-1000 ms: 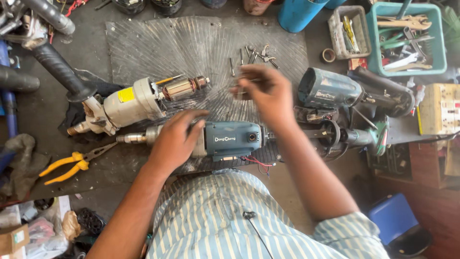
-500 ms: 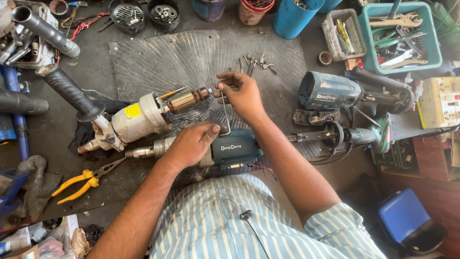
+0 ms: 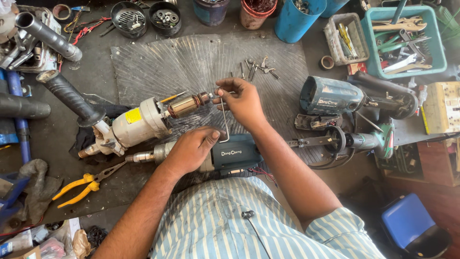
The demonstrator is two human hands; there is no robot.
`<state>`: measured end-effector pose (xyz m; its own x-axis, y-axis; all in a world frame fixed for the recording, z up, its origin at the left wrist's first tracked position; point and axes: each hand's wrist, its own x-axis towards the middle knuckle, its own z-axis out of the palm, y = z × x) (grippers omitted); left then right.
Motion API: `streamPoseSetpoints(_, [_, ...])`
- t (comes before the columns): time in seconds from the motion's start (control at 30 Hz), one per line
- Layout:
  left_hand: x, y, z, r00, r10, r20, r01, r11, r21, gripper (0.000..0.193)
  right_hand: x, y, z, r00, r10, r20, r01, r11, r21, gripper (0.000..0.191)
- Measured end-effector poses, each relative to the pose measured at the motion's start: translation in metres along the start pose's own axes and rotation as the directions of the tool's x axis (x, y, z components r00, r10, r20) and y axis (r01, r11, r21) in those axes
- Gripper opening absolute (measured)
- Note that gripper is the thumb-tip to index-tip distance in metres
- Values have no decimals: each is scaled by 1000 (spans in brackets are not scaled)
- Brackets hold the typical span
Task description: The person stands at a cluttered repair workbench and works on a blue electric drill machine. They use a screwdriver and a hex key to loosen and remove screws from the drill housing, handle small screws and wires, lift and reposition the machine, and hold its housing while continuing to work on it.
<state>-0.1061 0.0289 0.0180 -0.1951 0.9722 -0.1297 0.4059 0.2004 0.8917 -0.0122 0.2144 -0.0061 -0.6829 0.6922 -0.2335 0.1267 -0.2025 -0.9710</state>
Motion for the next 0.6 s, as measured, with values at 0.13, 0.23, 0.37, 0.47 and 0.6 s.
streamPoseSetpoints(0.13, [-1,2,0,1000,5,-9,-5,1000,11,59,3,-2,-5,999,-3,-32,1,999,-48,25])
streamPoseSetpoints(0.23, [-1,3,0,1000,-8,-8,8,1000,21,58,5,-1,-6,1000,16,-24,-16,1000,-1,26])
streamPoseSetpoints(0.37, [0,3,2,999,-33,-2,33,999,30,59,5,1,-5,1000,8,-9,-8,1000,-1,25])
streamPoseSetpoints(0.47, [-1,3,3,995,-95,16,95,995,24,60,3,0,-4,1000,20,-9,-20,1000,10,24])
streamPoseSetpoints(0.6, [-1,3,4,996,-85,14,85,996,11,62,1,-5,-3,1000,18,-2,-18,1000,3,23])
